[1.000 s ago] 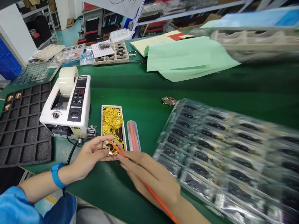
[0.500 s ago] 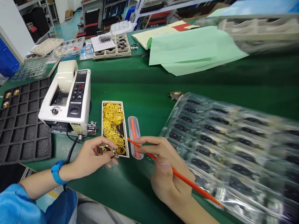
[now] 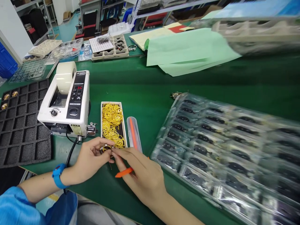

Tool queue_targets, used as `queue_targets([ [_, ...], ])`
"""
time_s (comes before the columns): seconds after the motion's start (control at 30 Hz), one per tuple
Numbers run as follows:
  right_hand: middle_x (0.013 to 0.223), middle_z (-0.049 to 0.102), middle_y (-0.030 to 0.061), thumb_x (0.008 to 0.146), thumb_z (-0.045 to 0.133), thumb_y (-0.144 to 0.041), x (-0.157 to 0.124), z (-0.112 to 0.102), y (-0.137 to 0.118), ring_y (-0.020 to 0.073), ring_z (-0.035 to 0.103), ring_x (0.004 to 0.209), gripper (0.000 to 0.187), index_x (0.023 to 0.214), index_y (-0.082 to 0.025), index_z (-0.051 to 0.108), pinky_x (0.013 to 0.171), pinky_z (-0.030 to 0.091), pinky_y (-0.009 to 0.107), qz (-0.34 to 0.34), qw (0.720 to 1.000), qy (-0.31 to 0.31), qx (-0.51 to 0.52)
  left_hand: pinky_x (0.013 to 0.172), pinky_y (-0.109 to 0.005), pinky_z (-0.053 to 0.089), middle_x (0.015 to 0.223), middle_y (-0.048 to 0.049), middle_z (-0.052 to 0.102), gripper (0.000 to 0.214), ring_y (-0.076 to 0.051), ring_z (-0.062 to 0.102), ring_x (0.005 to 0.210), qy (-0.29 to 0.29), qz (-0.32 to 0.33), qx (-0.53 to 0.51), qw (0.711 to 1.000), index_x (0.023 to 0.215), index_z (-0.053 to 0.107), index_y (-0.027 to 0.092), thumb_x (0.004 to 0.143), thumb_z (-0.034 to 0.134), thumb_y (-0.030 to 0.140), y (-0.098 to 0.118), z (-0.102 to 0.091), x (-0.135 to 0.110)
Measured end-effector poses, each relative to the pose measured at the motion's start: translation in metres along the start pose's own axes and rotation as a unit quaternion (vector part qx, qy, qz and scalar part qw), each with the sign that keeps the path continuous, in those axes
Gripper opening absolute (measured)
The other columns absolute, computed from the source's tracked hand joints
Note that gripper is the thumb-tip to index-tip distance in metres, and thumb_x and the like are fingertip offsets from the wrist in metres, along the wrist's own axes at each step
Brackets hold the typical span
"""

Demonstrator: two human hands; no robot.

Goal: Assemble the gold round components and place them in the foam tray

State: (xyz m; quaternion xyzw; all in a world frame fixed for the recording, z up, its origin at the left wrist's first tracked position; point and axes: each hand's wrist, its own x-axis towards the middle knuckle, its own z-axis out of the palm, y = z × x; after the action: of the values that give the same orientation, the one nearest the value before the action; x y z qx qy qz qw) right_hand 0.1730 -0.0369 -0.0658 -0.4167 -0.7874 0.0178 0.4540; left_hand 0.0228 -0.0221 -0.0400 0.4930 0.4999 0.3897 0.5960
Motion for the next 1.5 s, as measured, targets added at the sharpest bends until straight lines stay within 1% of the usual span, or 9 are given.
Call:
queue_targets([
  [0.23, 0.070, 0.067, 0.0019, 0.093, 0.054, -0.014, 0.003, 0.004, 0.002, 0.0123, 0.064, 0.056, 0.007, 0.089, -0.018, 0.058, 0.049, 0.048, 0.021, 0.062, 0.998, 0.008, 0.004, 0.082, -0.030, 0.057, 0.100, -0.0075, 0.073, 0.045, -0.020, 0.071, 0.088, -0.027, 0.070, 0.102, 0.992, 0.118, 0.059, 0.016, 0.074, 0.056, 0.009, -0.002, 0.004, -0.009],
  [0.43, 0.067, 0.063, -0.0003, 0.091, 0.054, -0.012, 0.007, 0.004, 0.000, 0.0101, 0.059, 0.053, 0.008, 0.086, -0.018, 0.058, 0.047, 0.045, 0.019, 0.102, 0.994, 0.004, 0.029, 0.089, -0.032, 0.055, 0.107, -0.0086, 0.071, 0.048, -0.020, 0.071, 0.094, -0.064, 0.105, 0.135, 0.983, 0.128, 0.050, 0.018, 0.081, 0.049, 0.009, -0.005, 0.003, -0.012],
  [0.7, 0.059, 0.052, -0.0050, 0.080, 0.052, -0.005, 0.014, -0.005, 0.000, 0.0077, 0.049, 0.049, 0.017, 0.072, -0.020, 0.051, 0.046, 0.040, 0.017, 0.096, 0.983, -0.048, 0.148, 0.078, -0.032, 0.055, 0.101, -0.0091, 0.071, 0.048, -0.019, 0.068, 0.082, -0.064, 0.099, 0.203, 0.972, 0.129, 0.051, 0.017, 0.082, 0.047, 0.010, -0.006, -0.001, -0.011],
  [0.87, 0.053, 0.048, -0.0065, 0.083, 0.052, -0.018, 0.012, -0.014, 0.008, 0.0079, 0.041, 0.041, 0.015, 0.068, -0.021, 0.051, 0.039, 0.028, 0.019, 0.219, 0.942, -0.068, 0.244, 0.080, -0.028, 0.055, 0.104, -0.0071, 0.071, 0.049, -0.016, 0.068, 0.086, -0.010, 0.081, 0.110, 0.991, 0.122, 0.055, 0.017, 0.075, 0.046, 0.003, -0.010, -0.005, -0.004],
  [0.97, 0.052, 0.051, -0.0040, 0.088, 0.050, -0.031, 0.011, -0.015, 0.025, 0.0114, 0.045, 0.042, 0.022, 0.068, -0.022, 0.053, 0.042, 0.030, 0.022, 0.284, 0.930, -0.140, 0.187, 0.085, -0.027, 0.055, 0.110, -0.0067, 0.070, 0.045, -0.016, 0.068, 0.095, -0.007, 0.083, 0.054, 0.995, 0.114, 0.061, 0.018, 0.075, 0.047, 0.002, -0.009, -0.008, -0.001],
  [1.1, 0.057, 0.058, 0.0003, 0.085, 0.045, -0.025, 0.009, -0.014, 0.030, 0.0174, 0.054, 0.048, 0.014, 0.072, -0.022, 0.048, 0.048, 0.033, 0.026, 0.278, 0.919, -0.268, 0.084, 0.085, -0.025, 0.055, 0.102, -0.0062, 0.073, 0.033, -0.018, 0.068, 0.100, 0.009, 0.087, 0.073, 0.993, 0.106, 0.067, 0.018, 0.077, 0.054, 0.008, -0.005, -0.011, 0.000],
  [1.3, 0.069, 0.060, -0.0025, 0.086, 0.041, -0.015, 0.007, -0.040, 0.024, 0.0137, 0.059, 0.059, 0.012, 0.084, -0.023, 0.050, 0.055, 0.042, 0.021, 0.238, 0.944, -0.230, 0.015, 0.073, -0.021, 0.058, 0.097, -0.0082, 0.076, 0.024, -0.019, 0.072, 0.090, 0.046, 0.081, 0.043, 0.995, 0.096, 0.068, 0.016, 0.072, 0.069, 0.019, -0.007, -0.018, 0.004],
  [1.37, 0.076, 0.063, 0.0003, 0.087, 0.042, -0.017, 0.004, -0.060, 0.048, 0.0142, 0.061, 0.064, 0.014, 0.087, -0.022, 0.055, 0.057, 0.044, 0.021, 0.228, 0.949, -0.194, -0.099, 0.070, -0.019, 0.058, 0.095, -0.0081, 0.077, 0.026, -0.018, 0.073, 0.088, 0.057, 0.075, 0.043, 0.995, 0.095, 0.068, 0.016, 0.070, 0.071, 0.019, -0.009, -0.020, 0.007],
  [1.5, 0.087, 0.064, 0.0117, 0.088, 0.043, -0.021, -0.009, -0.118, 0.119, 0.0216, 0.062, 0.067, 0.021, 0.091, -0.016, 0.064, 0.053, 0.039, 0.028, 0.278, 0.913, -0.148, -0.258, 0.073, -0.017, 0.057, 0.096, -0.0078, 0.078, 0.028, -0.018, 0.074, 0.089, 0.074, 0.071, 0.040, 0.994, 0.093, 0.067, 0.017, 0.066, 0.076, 0.022, -0.013, -0.027, 0.013],
])
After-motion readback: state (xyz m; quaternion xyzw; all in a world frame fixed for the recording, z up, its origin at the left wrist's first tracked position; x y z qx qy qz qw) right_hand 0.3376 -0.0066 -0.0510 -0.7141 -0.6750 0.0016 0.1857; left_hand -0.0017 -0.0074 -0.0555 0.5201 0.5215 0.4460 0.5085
